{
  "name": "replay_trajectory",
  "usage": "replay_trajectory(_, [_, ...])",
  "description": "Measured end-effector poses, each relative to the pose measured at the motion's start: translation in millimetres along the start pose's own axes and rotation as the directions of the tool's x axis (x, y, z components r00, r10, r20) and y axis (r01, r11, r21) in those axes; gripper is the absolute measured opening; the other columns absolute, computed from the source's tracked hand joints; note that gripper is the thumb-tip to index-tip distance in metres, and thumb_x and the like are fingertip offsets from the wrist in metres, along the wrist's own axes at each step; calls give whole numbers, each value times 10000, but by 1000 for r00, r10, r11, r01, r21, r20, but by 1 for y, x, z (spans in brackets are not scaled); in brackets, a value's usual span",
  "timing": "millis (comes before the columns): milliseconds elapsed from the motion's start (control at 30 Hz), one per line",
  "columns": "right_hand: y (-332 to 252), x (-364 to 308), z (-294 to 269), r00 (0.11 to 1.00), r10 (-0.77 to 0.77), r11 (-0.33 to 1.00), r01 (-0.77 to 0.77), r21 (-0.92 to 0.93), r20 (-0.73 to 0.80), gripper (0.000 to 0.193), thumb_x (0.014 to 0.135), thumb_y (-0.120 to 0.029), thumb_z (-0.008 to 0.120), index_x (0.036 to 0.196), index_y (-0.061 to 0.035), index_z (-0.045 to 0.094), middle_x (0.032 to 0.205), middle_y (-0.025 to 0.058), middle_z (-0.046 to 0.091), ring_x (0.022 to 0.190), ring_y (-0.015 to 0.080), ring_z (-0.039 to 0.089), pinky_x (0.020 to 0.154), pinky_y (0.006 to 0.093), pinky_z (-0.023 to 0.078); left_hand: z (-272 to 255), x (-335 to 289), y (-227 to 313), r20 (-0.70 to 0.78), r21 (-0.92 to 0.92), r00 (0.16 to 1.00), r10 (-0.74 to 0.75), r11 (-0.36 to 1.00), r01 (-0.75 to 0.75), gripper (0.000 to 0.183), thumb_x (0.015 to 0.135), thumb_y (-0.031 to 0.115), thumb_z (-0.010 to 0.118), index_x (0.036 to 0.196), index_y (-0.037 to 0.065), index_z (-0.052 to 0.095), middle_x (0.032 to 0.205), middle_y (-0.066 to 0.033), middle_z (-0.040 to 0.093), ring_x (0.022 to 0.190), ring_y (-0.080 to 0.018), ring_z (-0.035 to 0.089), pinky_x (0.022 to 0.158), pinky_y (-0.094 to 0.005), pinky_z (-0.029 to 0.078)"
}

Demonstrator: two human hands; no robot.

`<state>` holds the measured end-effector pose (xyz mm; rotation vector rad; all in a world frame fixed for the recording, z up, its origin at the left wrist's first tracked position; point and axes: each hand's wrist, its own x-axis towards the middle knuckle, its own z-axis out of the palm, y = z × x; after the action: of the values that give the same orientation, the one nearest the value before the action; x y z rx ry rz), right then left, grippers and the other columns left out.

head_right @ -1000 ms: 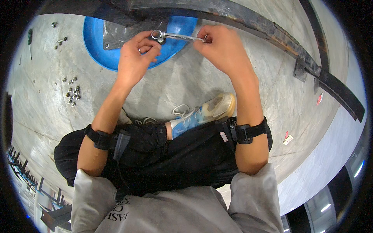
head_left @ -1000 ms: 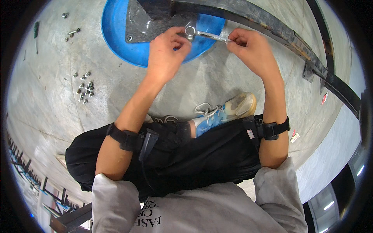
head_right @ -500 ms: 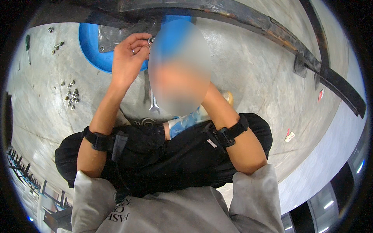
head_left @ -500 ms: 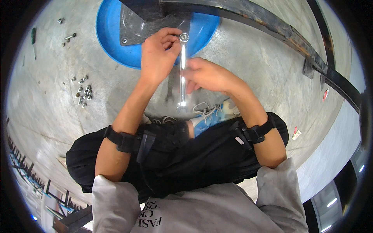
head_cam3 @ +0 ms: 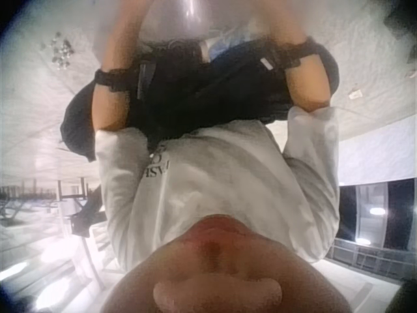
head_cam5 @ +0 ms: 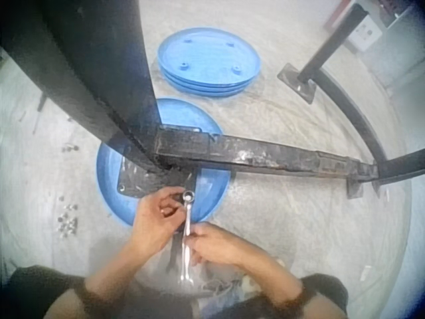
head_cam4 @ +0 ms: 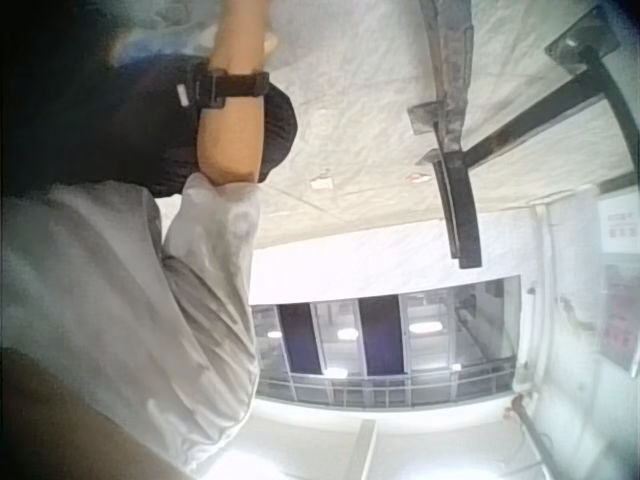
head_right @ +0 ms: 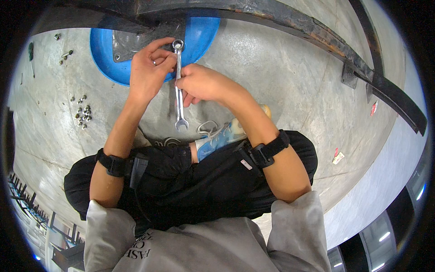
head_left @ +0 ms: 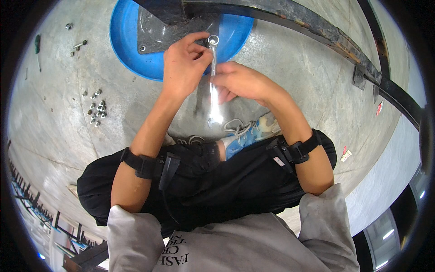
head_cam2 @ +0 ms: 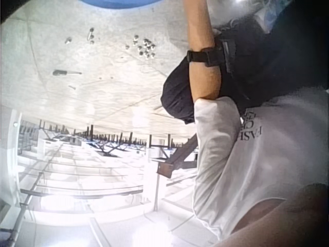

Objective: The person assembles a metal table base while sitting on the floor. They place washers and nuts onto bolts by hand and then use a combination wrench to tighten the nuts.

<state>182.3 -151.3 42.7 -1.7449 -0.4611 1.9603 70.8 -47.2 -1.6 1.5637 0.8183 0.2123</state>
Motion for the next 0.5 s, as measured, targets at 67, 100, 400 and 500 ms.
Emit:
replay_trajectory(67, [0,1,1,1000,5,1000,-5,-5,3,243,882,-205,485,934,21,557,809,107,619,728,192,641,684,297,517,0,-1,0,1,-4,1000,-11,1000,11,352,778,17,594,1123,-51,566,782,-77,652,688,-86,605,601,-219,504])
replay_trajectory(100, [0,1,1,1000,10,1000,-10,-9,5,247,880,-204,481,939,23,557,809,109,622,727,192,641,682,296,518,0,0,0,2,-5,1000,-11,1000,11,352,778,17,594,1123,-51,566,782,-77,652,688,-86,605,601,-219,504])
replay_trajectory(400, [4,4,1,1000,16,999,-16,-35,-2,237,858,-195,477,898,19,572,796,109,627,709,185,640,654,294,520,0,1,-4,32,15,999,-21,1000,21,372,768,4,598,1133,-54,556,778,-80,651,679,-81,603,582,-213,499])
replay_trajectory(500, [2,4,1,1000,19,998,-19,-58,3,234,853,-200,483,886,14,570,788,97,618,708,177,639,633,296,517,-1,1,-2,19,31,1000,-20,999,20,369,769,3,594,1131,-56,556,773,-81,653,672,-81,603,581,-215,500])
